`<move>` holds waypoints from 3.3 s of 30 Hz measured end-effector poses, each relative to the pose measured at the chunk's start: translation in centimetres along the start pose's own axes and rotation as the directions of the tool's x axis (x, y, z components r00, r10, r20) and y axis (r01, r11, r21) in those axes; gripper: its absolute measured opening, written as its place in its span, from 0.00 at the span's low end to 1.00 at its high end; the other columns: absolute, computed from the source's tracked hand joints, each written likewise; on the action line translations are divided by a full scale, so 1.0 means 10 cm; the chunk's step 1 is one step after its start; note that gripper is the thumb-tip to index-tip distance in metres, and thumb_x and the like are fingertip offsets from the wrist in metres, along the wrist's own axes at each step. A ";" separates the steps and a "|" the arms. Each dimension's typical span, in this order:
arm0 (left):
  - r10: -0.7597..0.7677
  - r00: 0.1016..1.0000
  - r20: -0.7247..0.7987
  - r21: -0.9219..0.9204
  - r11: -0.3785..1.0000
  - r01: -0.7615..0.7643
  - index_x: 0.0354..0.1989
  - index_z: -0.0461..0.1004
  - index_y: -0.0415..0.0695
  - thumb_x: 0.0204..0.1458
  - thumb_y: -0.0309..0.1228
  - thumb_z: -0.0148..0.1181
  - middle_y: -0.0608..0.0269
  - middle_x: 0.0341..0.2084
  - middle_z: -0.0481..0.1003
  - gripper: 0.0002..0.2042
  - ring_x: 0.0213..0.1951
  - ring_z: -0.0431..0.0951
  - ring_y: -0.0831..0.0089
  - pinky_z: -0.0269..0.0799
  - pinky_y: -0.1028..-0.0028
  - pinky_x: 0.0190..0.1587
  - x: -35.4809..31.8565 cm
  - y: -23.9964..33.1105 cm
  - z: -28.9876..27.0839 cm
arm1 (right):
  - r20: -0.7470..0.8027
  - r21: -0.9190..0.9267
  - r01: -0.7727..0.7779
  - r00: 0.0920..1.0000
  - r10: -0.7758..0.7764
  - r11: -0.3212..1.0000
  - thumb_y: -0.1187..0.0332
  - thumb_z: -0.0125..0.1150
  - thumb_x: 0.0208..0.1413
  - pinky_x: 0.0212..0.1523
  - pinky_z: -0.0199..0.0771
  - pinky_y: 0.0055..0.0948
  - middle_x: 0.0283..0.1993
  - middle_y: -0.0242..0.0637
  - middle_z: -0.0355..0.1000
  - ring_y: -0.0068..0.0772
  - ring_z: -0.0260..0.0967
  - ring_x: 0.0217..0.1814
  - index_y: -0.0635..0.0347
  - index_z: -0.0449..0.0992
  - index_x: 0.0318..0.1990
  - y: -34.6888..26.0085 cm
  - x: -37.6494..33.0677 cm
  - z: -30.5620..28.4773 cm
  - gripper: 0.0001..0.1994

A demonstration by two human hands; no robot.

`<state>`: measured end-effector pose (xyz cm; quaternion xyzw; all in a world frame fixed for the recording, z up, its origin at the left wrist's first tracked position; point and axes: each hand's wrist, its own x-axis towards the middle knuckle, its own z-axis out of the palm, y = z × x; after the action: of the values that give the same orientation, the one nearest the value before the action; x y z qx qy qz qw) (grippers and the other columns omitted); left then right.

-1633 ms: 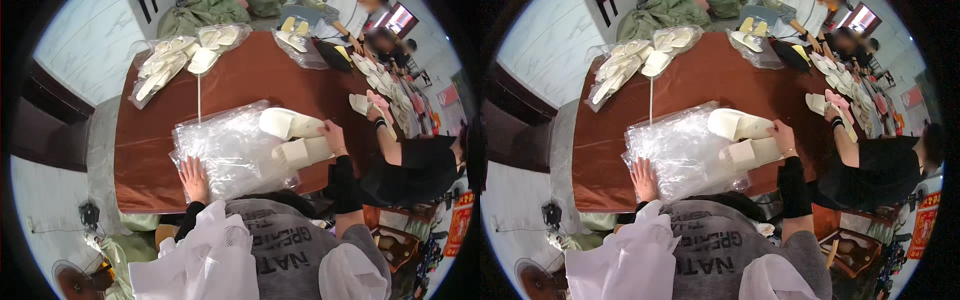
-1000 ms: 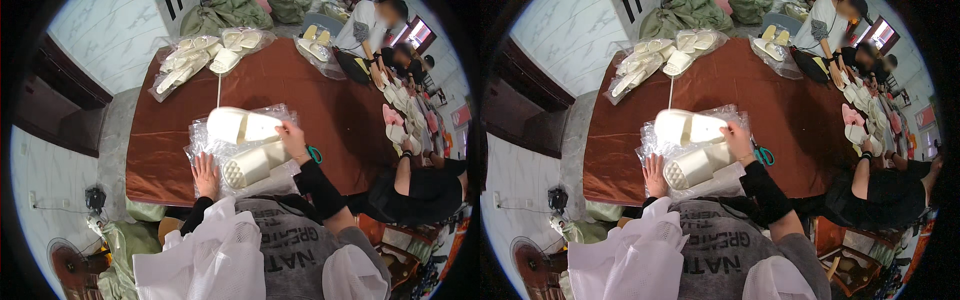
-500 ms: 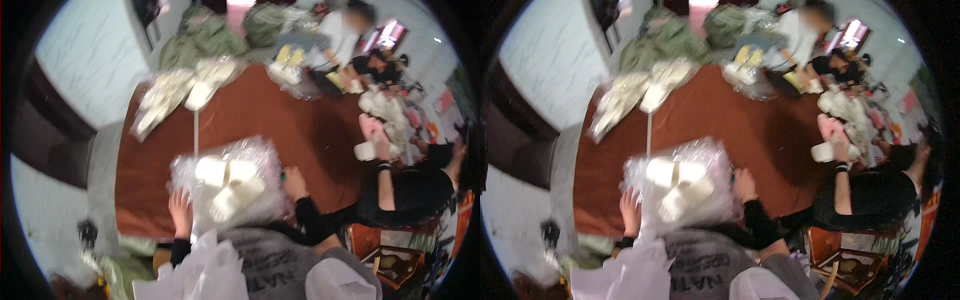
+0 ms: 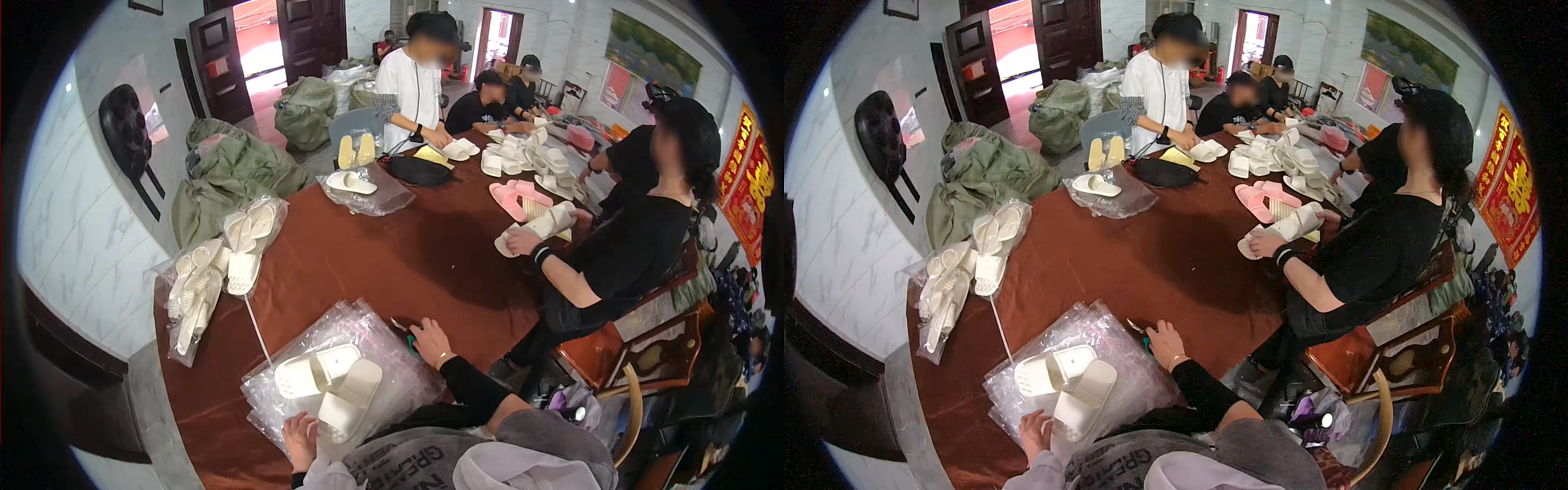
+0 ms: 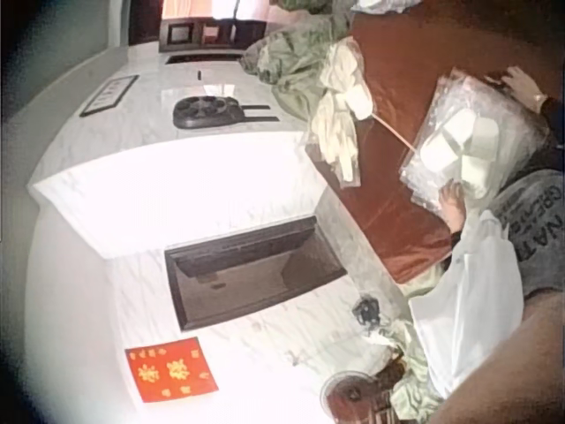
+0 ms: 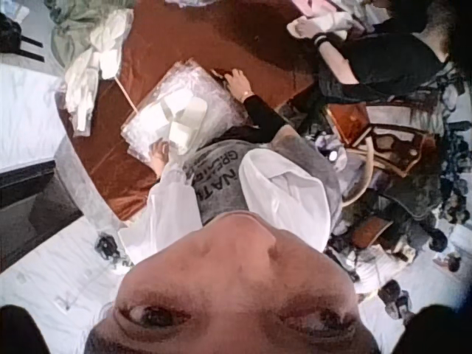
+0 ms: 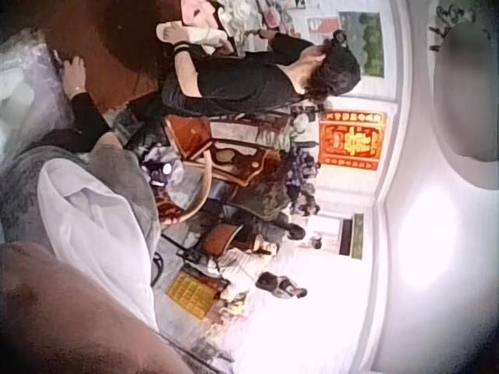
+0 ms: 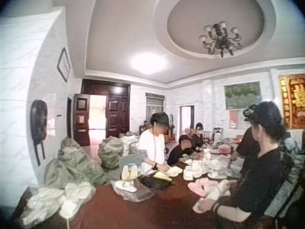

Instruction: Packing white sandals into plastic bags for shipment.

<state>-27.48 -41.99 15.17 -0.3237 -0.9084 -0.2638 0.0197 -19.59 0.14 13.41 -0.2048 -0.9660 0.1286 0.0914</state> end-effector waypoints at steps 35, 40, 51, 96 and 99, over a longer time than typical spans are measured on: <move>-0.031 0.986 -0.162 0.114 0.992 0.050 0.32 0.75 0.47 0.43 0.30 0.63 0.64 0.43 0.75 0.07 0.49 0.70 0.57 0.63 0.58 0.49 -0.20 0.04 0.23 | 0.028 0.537 -0.164 0.984 0.177 0.828 0.59 0.68 0.49 0.54 0.68 0.43 0.51 0.51 0.70 0.52 0.67 0.55 0.57 0.67 0.55 0.10 0.07 0.07 0.27; -0.056 0.985 -0.161 0.086 0.994 0.071 0.32 0.73 0.45 0.45 0.28 0.61 0.61 0.43 0.75 0.06 0.48 0.70 0.56 0.64 0.58 0.49 -0.15 0.03 0.25 | -0.142 0.756 0.130 0.989 -0.033 0.642 0.63 0.65 0.53 0.53 0.68 0.39 0.55 0.47 0.68 0.45 0.67 0.55 0.59 0.65 0.59 -0.53 0.16 -0.45 0.27; -0.004 0.986 -0.165 -0.115 0.993 -0.015 0.33 0.72 0.38 0.46 0.19 0.59 0.51 0.43 0.74 0.06 0.45 0.71 0.50 0.70 0.59 0.47 -0.18 -0.07 0.22 | 0.267 0.398 0.672 0.566 -0.780 0.624 0.62 0.60 0.52 0.46 0.71 0.43 0.42 0.46 0.72 0.52 0.70 0.44 0.52 0.61 0.61 -1.45 -0.25 -0.08 0.28; -0.637 -0.017 -0.770 -0.493 0.579 0.649 0.36 0.76 0.38 0.56 0.24 0.58 0.66 0.31 0.75 0.03 0.33 0.72 0.77 0.71 0.76 0.38 -2.65 -0.82 -1.35 | 0.358 -0.068 0.134 0.928 -0.101 0.989 0.62 0.58 0.50 0.43 0.69 0.56 0.39 0.57 0.75 0.62 0.73 0.44 0.53 0.65 0.53 0.15 0.54 0.00 0.22; -0.744 -0.218 -0.632 -0.737 0.489 0.467 0.35 0.77 0.41 0.55 0.24 0.59 0.69 0.30 0.75 0.03 0.32 0.72 0.80 0.72 0.78 0.32 -2.79 -0.77 -1.10 | 0.502 -0.326 0.160 0.864 0.027 0.932 0.56 0.58 0.54 0.47 0.72 0.52 0.44 0.52 0.76 0.58 0.72 0.49 0.55 0.69 0.53 0.04 0.67 -0.11 0.21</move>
<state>-11.59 -68.55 15.31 0.4056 -0.6759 -0.4717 0.3952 -25.27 3.52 15.15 -0.1436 -0.9702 -0.0039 -0.1952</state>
